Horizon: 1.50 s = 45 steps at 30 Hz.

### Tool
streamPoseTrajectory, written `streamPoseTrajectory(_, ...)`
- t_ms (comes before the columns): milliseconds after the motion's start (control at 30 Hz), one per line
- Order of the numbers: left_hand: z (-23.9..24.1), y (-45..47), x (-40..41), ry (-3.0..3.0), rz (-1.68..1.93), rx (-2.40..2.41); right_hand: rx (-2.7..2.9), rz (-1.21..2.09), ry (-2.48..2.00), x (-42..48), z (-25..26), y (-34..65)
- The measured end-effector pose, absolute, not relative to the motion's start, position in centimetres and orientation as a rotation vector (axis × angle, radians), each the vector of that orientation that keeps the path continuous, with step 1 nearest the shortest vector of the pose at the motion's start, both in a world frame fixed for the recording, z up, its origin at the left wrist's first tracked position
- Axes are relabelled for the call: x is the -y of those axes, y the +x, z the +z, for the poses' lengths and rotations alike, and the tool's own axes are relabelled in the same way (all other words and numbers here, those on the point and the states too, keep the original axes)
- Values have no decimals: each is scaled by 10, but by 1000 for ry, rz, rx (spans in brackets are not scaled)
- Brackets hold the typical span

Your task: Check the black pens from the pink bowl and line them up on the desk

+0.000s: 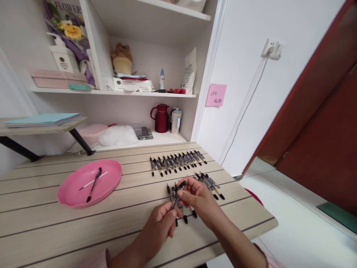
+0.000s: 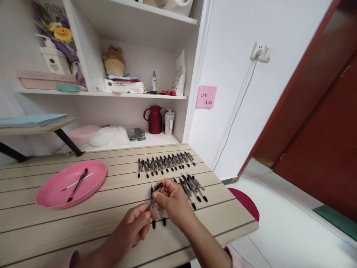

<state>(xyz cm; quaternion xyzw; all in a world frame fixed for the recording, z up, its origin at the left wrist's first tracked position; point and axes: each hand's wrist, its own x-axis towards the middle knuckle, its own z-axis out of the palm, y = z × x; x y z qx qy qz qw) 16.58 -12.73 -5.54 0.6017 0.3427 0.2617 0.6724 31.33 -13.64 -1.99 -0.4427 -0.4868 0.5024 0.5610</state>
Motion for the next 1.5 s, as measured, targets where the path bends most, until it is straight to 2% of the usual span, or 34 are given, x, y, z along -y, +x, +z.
streamPoseTrajectory(467, -41, 155, 122, 1592, 666, -874, 1169, 1084, -1102, 151, -31, 322)
streamPoseTrajectory(600, -8, 108, 88, 2037, 822, -1280, 1128, 896, -1333, 168, -34, 367)
streamPoseTrajectory(667, 8, 70, 63, 2068, 848, -1542, 1101, 818, -1454, 177, -42, 395)
streamPoseTrajectory(800, 14, 1, 15, 2057, 420, -2176, 1011, 642, -1668, 190, -67, 436)
streamPoseTrajectory(900, 2, -23, -3, 1988, 276, -2279, 1002, 611, -1740, 195, -82, 448)
streamPoseTrajectory(1000, -6, -27, -8, 1964, 236, -2309, 1049, 559, -1810, 197, -88, 453)
streamPoseTrajectory(1167, 0, -8, 5, 2125, 231, -2311, 1279, 293, -2035, 195, -85, 456)
streamPoseTrajectory(1333, -2, 32, 32, 2472, 588, -1975, 1337, 146, -2297, 183, -84, 446)
streamPoseTrajectory(1500, -16, 69, 54, 2579, 776, -1589, 1340, 105, -2394, 169, -84, 437)
